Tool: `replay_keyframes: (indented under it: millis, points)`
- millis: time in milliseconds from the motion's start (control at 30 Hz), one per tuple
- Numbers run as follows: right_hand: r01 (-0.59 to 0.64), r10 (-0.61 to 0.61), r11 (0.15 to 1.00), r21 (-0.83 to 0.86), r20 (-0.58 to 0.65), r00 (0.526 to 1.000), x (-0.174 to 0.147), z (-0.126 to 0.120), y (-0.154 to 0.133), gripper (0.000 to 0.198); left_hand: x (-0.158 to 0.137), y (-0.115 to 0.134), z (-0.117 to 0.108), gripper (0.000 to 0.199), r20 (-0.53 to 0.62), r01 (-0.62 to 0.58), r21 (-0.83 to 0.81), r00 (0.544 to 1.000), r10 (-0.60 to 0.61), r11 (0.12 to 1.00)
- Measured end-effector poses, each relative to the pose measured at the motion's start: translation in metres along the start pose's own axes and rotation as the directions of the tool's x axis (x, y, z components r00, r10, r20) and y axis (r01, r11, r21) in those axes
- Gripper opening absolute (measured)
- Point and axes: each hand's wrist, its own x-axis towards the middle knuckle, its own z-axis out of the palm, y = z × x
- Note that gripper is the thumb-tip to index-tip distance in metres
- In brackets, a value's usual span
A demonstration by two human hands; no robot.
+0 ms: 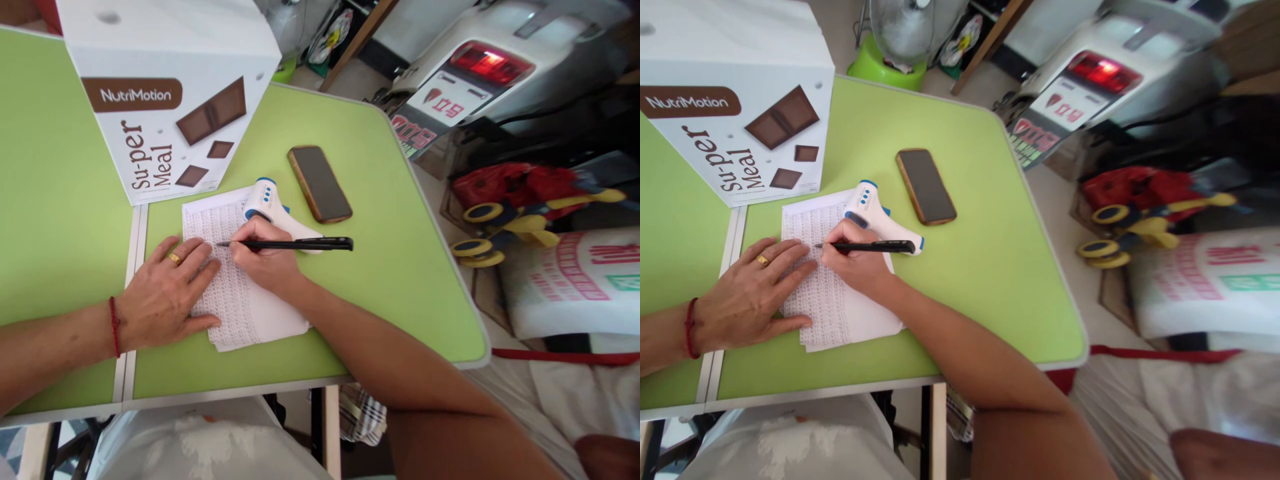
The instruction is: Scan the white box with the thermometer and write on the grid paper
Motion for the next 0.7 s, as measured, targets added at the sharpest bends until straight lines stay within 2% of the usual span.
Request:
replay_keyframes:
  millis: [133, 533, 700]
  points:
    - [-0.017, 0.017, 1.000, -0.016, -0.029, 0.999, -0.0004, -0.0007, 0.0003, 0.008, -0.0001, 0.0001, 0.0004, 0.061, 0.007, 0.010, -0.007, 1.000, -0.010, 1.000]
    - [-0.014, 0.014, 1.000, -0.023, 0.007, 1.000, -0.0009, -0.0003, 0.0016, 0.010, 0.0007, 0.0001, -0.0008, 0.063, -0.003, 0.003, -0.009, 1.000, -0.003, 1.000]
    - [-0.027, 0.026, 0.999, -0.028, -0.027, 0.999, -0.0009, -0.0003, 0.0014, 0.009, -0.0002, -0.0002, 0.0003, 0.062, 0.002, 0.006, -0.006, 1.000, -0.006, 1.000]
